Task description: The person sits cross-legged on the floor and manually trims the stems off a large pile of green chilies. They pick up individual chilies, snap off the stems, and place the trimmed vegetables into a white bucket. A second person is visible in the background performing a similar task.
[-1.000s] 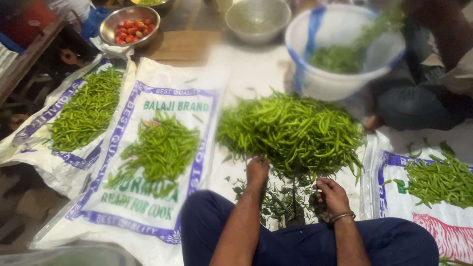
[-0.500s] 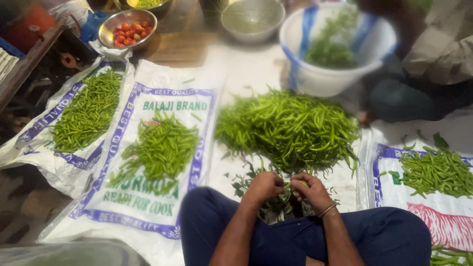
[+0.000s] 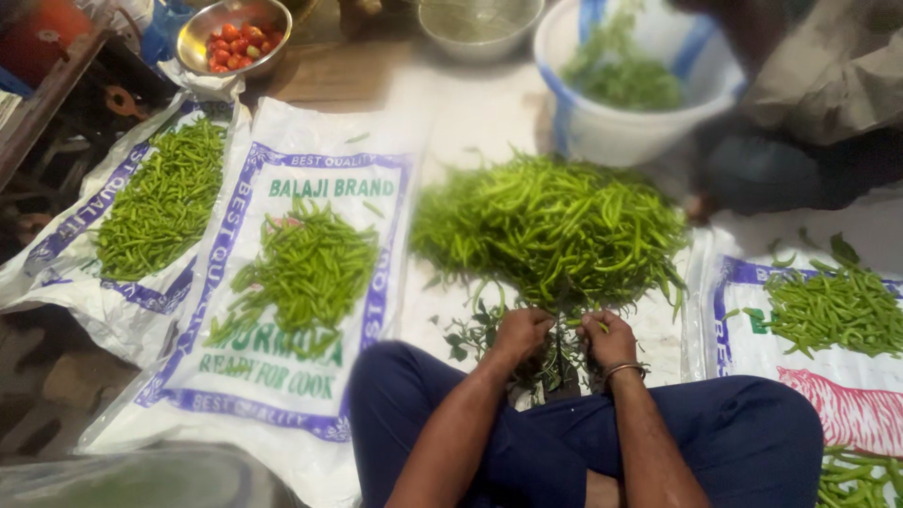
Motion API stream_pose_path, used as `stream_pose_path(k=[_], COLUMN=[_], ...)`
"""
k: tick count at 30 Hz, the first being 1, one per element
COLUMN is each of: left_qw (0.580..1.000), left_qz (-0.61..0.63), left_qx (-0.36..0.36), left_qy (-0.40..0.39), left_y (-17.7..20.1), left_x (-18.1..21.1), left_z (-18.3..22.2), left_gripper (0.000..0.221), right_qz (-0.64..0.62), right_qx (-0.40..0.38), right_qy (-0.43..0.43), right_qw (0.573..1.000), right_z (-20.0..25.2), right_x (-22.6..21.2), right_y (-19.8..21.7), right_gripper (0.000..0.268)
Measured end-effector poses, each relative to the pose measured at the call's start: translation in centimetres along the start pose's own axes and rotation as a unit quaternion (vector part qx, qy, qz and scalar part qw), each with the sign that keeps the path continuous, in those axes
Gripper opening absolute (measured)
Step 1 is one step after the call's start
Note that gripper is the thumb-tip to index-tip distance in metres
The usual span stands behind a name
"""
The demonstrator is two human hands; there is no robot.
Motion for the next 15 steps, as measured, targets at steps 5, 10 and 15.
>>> stream_pose_path(k=[5, 10, 15], left_qw=[0.982, 0.985, 0.991], left_qz=[-0.155, 0.168, 0.104], left_qx=[-0.079, -0.014, 0.022], left_qy=[0.078, -0.031, -0.076], left_y=[0.7, 2.3, 2.1], left_x=[1.5, 3.4, 2.9], left_z=[1.5, 2.6, 2.8], left_gripper=[0.031, 0.051, 0.027], right_qz=[0.028, -0.078, -0.129], right_qx=[-0.012, -0.153, -0.164], right_qy=[-0.047, 0.021, 0.047], right_qw=[0.998, 0.985, 0.977], right_z=[1.7, 4.6, 2.9], right_x=[-1.4, -4.6, -3.7], right_y=[1.1, 0.9, 0.8], right_gripper=[0.019, 0.028, 0.029])
Point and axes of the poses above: each hand's wrist, its own z-axis away from the middle knuckle, its own y-axis out of the back of the hand, x = y × z, the point moved 1 cm from there along -z, towards the middle knuckle
